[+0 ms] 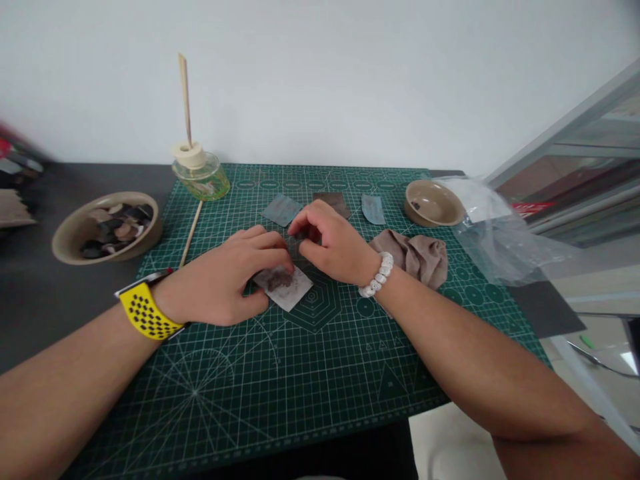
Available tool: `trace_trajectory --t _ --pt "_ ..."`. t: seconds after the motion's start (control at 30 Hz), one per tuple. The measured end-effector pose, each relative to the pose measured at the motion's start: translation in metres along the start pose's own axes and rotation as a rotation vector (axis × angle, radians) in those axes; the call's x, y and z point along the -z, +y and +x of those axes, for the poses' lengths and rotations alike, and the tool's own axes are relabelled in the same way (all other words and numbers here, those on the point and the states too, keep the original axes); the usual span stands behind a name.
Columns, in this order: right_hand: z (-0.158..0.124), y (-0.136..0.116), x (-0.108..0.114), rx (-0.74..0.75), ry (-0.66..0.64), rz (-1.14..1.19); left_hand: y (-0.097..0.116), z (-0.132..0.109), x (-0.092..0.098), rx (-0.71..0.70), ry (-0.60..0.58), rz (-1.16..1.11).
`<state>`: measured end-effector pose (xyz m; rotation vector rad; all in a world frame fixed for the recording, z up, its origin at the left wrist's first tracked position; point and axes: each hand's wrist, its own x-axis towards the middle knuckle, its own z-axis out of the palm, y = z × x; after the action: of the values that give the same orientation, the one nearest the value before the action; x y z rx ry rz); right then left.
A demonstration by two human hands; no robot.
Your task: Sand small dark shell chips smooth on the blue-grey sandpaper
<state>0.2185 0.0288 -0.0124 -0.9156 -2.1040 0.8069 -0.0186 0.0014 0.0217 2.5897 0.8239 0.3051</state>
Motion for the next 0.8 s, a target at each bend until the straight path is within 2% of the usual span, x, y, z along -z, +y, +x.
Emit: trace_trajectory --t 0.03,0.1,0.13,0.17,0.23,0.3,0.4,0.47,0.53,0.67,0.8 --pt "0.000 0.000 0.000 -0.007 -0.029 0.033 -0.001 0.000 -0.002 0.022 0.065 -0.026" --pt "-0.001 0.000 -0.002 -0.030 -0.080 0.147 -0.005 0.000 -0.007 0.176 0.283 -0.077" --pt "-0.001 0.001 -0.004 -0.045 -0.092 0.225 -0.006 0.000 -0.010 0.228 0.341 -0.143" --pt "-0.001 0.002 -0.005 -0.061 -0.092 0.309 -0.008 0.001 -0.013 0.234 0.417 -0.234" --pt "-0.001 0.004 -0.008 -0.103 -0.079 0.472 -0.010 0.001 -0.016 0.216 0.444 -0.299" --pt "0.000 0.007 -0.010 -0.145 -0.057 0.595 -0.012 0.002 -0.016 0.234 0.401 -0.284" --pt "0.002 0.009 -0.008 -0.182 -0.037 0.660 -0.012 0.003 -0.014 0.282 0.442 -0.322" --pt "0.002 0.009 -0.005 -0.197 -0.035 0.578 -0.012 0.003 -0.013 0.321 0.475 -0.293" --pt "0.002 0.005 -0.002 -0.207 -0.077 0.367 -0.012 0.004 -0.012 0.362 0.522 -0.228" --pt "0.000 -0.005 -0.001 -0.113 -0.269 -0.141 -0.011 0.004 -0.011 0.422 0.571 -0.203" --pt "-0.001 -0.013 -0.003 -0.063 -0.340 -0.304 -0.012 0.005 -0.012 0.464 0.576 -0.248"
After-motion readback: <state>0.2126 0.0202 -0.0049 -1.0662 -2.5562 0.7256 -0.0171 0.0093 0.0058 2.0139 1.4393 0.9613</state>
